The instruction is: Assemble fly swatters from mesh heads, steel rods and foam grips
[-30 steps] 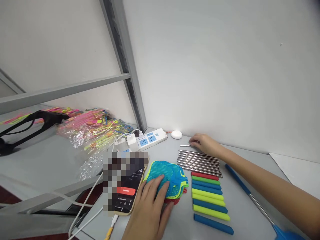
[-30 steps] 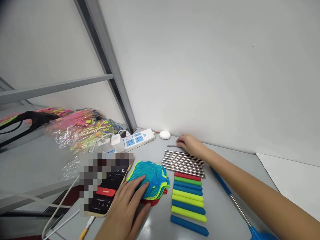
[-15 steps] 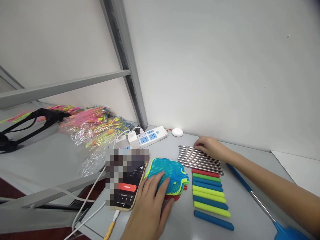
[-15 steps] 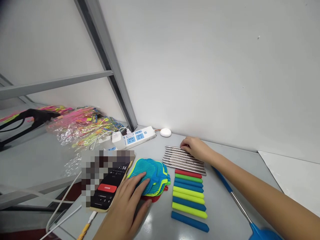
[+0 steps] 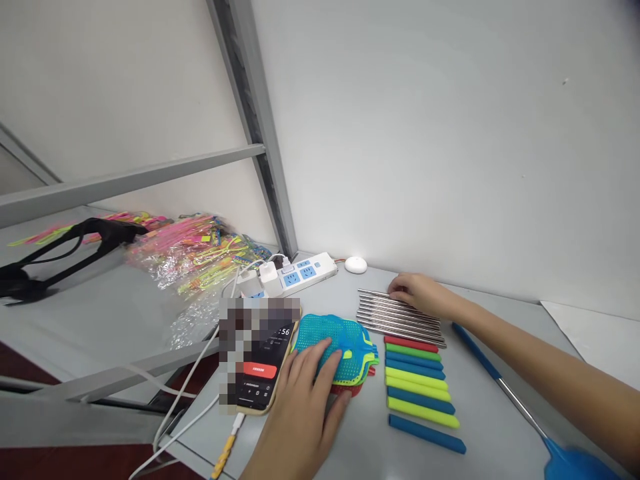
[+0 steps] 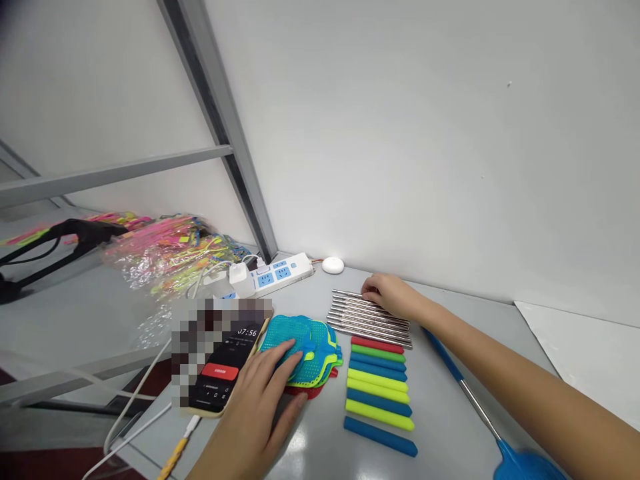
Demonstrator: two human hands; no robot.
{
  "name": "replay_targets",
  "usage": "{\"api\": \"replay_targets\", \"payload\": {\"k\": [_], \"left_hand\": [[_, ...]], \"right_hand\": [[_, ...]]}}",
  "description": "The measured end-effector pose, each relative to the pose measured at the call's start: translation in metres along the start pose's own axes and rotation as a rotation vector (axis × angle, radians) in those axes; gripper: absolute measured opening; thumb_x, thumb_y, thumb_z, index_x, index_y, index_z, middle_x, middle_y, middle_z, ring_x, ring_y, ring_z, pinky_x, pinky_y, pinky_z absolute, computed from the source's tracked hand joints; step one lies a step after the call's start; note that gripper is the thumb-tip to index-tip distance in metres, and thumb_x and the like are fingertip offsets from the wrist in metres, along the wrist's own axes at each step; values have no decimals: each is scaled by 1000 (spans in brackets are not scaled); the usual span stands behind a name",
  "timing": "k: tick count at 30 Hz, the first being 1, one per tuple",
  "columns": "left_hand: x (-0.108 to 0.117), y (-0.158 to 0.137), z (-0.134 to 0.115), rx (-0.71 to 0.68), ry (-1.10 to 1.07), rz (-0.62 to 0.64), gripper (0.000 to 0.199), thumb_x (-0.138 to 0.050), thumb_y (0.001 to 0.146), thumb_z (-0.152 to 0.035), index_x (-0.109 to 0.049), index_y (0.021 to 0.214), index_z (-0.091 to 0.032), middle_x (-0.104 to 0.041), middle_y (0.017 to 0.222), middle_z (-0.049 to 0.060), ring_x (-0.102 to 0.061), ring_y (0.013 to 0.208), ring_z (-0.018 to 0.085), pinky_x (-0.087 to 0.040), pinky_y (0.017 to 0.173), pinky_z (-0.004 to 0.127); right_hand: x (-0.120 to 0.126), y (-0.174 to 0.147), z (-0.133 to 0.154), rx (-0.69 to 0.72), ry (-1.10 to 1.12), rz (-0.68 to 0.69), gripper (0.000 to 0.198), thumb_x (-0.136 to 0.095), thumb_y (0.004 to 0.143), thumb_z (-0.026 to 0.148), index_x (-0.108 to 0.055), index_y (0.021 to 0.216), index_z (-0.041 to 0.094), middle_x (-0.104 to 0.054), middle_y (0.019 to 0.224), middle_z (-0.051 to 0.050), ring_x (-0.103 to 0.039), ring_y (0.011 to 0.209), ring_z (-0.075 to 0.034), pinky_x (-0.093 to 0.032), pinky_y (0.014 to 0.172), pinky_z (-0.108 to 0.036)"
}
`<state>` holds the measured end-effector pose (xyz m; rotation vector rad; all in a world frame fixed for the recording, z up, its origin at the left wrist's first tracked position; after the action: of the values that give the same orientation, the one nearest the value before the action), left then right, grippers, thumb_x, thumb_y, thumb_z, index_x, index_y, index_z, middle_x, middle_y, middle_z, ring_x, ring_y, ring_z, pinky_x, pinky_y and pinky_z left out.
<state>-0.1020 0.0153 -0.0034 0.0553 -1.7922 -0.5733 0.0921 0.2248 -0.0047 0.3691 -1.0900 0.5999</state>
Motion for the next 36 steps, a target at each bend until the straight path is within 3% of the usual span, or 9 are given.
{"api": "replay_targets", "payload": {"k": [5,9,14,18,21,24,27,31,36], "left_hand": [[8,3,-4,6,-64,1,46,-54,93,-33,-45,137,-25,-48,143,10,-46,127,30,-36,107,52],[22,22,-10,56,-172,-3,44,-49,96,-31,-42,139,-26,-44,146,9,-40,133,28,-34,109,51],[34,67,-13,197,-291,-84,47,-39,100,-31,-34,146,-20,-44,146,12,-38,134,28,-35,108,50],[32,80,-29,197,-358,-116,45,-38,100,-31,-38,145,-21,-49,142,11,-41,131,27,-36,106,49],[32,73,-36,244,-486,-181,35,-37,101,-30,-49,134,-24,-57,132,8,-48,124,25,-40,102,45],[32,63,-30,388,-683,-241,28,-37,101,-37,-59,111,-23,-65,105,6,-60,100,21,-48,85,36],[34,63,-31,379,-799,-209,29,-40,100,-40,-59,89,-21,-61,83,2,-59,79,17,-46,72,29],[37,63,-40,307,-809,-161,29,-45,99,-38,-57,80,-20,-56,74,0,-54,71,14,-41,62,24],[33,57,-47,350,-814,-163,32,-46,98,-42,-56,77,-19,-56,71,0,-53,69,15,-38,58,24]], "right_hand": [[3,1,-3,-21,-51,-17,18,-52,90,33,-64,83,21,-69,91,-6,-61,78,-20,-43,67,-29],[14,-9,2,-62,-93,-90,20,-41,96,32,-56,92,21,-68,85,-7,-60,72,-21,-39,62,-30],[33,-43,41,1,-92,-174,22,-30,101,37,-47,104,23,-66,93,-6,-58,74,-19,-40,64,-30],[42,-79,75,121,-111,-213,23,-30,101,38,-49,102,26,-64,92,-4,-58,69,-18,-39,59,-29],[42,-99,86,175,-164,-211,20,-32,101,33,-51,102,26,-64,96,-4,-58,69,-17,-38,57,-29],[44,-115,91,209,-190,-206,19,-33,101,30,-51,102,27,-64,98,-5,-59,70,-17,-37,56,-29],[48,-127,95,237,-195,-205,17,-34,101,30,-52,99,27,-64,94,-3,-58,69,-16,-37,55,-29],[52,-139,99,242,-196,-204,16,-36,100,30,-51,95,27,-65,90,-3,-58,68,-17,-38,54,-30],[49,-146,105,185,-155,-207,19,-34,101,33,-46,88,26,-64,82,-3,-58,63,-18,-39,53,-32]]}}
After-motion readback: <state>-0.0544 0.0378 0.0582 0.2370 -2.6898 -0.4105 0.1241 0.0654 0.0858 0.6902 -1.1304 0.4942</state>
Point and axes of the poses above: each hand's wrist, its own y-axis towards the middle knuckle, its own x-axis out of the back of the hand, z = x × y, the point moved 8 cm from there along y, towards the middle knuckle
